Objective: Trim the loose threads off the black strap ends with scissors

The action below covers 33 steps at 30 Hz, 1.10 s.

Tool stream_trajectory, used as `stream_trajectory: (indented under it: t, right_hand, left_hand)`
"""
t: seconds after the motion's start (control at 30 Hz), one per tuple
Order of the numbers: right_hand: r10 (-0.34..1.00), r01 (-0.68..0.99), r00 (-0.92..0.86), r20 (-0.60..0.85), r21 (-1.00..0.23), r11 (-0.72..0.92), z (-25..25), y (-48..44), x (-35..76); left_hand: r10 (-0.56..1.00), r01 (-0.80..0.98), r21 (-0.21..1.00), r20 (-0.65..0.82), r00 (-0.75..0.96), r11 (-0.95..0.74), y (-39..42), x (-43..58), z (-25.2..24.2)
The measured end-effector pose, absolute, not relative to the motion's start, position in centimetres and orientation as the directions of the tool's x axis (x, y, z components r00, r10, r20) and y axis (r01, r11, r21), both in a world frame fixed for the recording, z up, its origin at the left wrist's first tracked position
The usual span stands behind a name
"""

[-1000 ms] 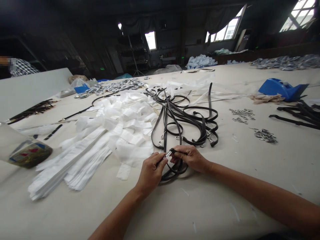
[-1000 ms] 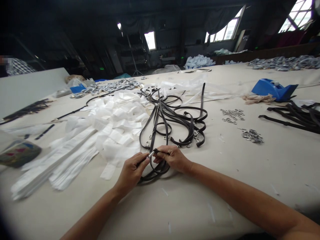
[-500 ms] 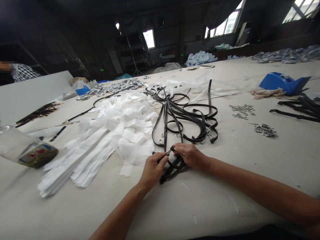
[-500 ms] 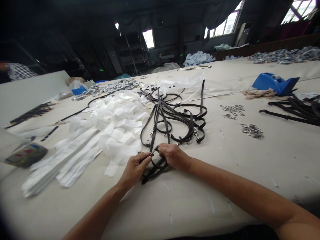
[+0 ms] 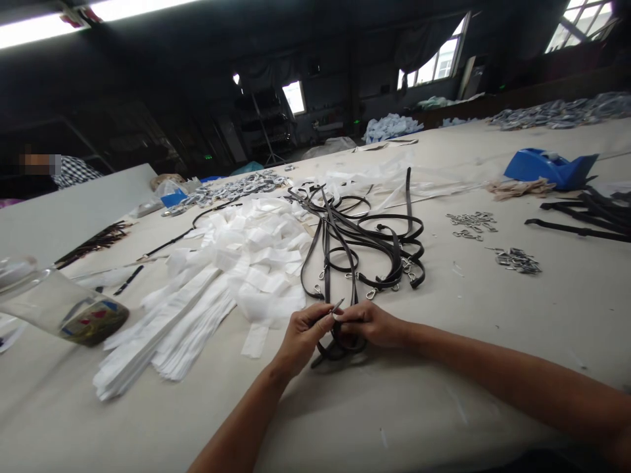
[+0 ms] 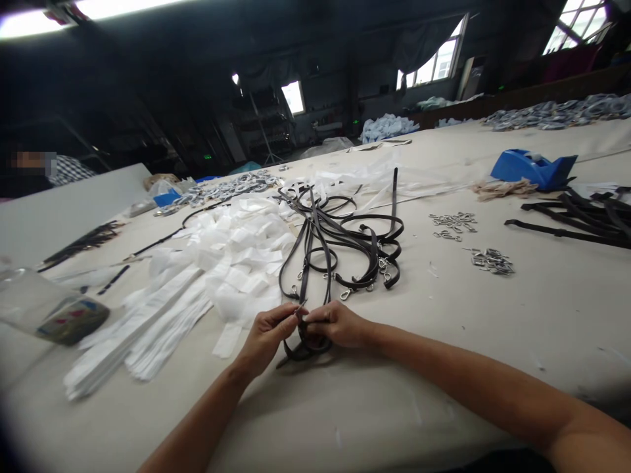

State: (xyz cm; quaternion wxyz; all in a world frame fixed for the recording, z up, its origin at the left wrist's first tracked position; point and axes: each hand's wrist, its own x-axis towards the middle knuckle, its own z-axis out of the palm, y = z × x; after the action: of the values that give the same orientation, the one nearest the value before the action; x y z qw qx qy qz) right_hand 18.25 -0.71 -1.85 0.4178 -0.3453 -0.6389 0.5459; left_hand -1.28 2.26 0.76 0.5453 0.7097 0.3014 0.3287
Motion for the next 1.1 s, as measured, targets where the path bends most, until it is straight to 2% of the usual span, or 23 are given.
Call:
stream_trajectory:
  t: [0.17,0.33,0.53,0.73,0.93,1.1]
  right_hand:
    - [0.905,-0.027,-0.392,0.165,-0.985,0.168,-2.1,-0.9,17.4]
    - [0.927,0.023,-0.315,0.202,-0.975,0.220,-2.0,-0.7,17.5]
    - [0.921,0.036,-0.324,0.216,-0.970,0.240,-1.8,-0.6,17.8]
    - [0.906,0.133,-0.328,0.267,-0.937,0.324,-1.6,-0.6,17.6]
    - [0.847,0.300,-0.312,0.429,-0.802,0.517,-1.2,-0.8,17.4]
    - [0.825,0.432,-0.311,0.473,-0.703,0.565,-1.3,-0.8,17.8]
  left_hand:
    - [0.861,0.007,0.997,0.068,0.505,-0.082,2.6,-1.8,1.1]
    - [0.876,0.095,0.988,0.060,0.478,-0.119,2.8,-1.7,1.2]
    - [0.874,0.141,0.983,0.034,0.484,-0.116,2.8,-1.1,0.5]
    - [0.856,0.164,0.976,0.042,0.515,-0.146,2.9,-0.9,0.0]
    - [0.856,0.239,0.934,0.115,0.504,-0.266,2.6,-0.9,-0.1]
    - [0.820,0.377,0.778,0.292,0.492,-0.503,2.3,-0.9,-0.3]
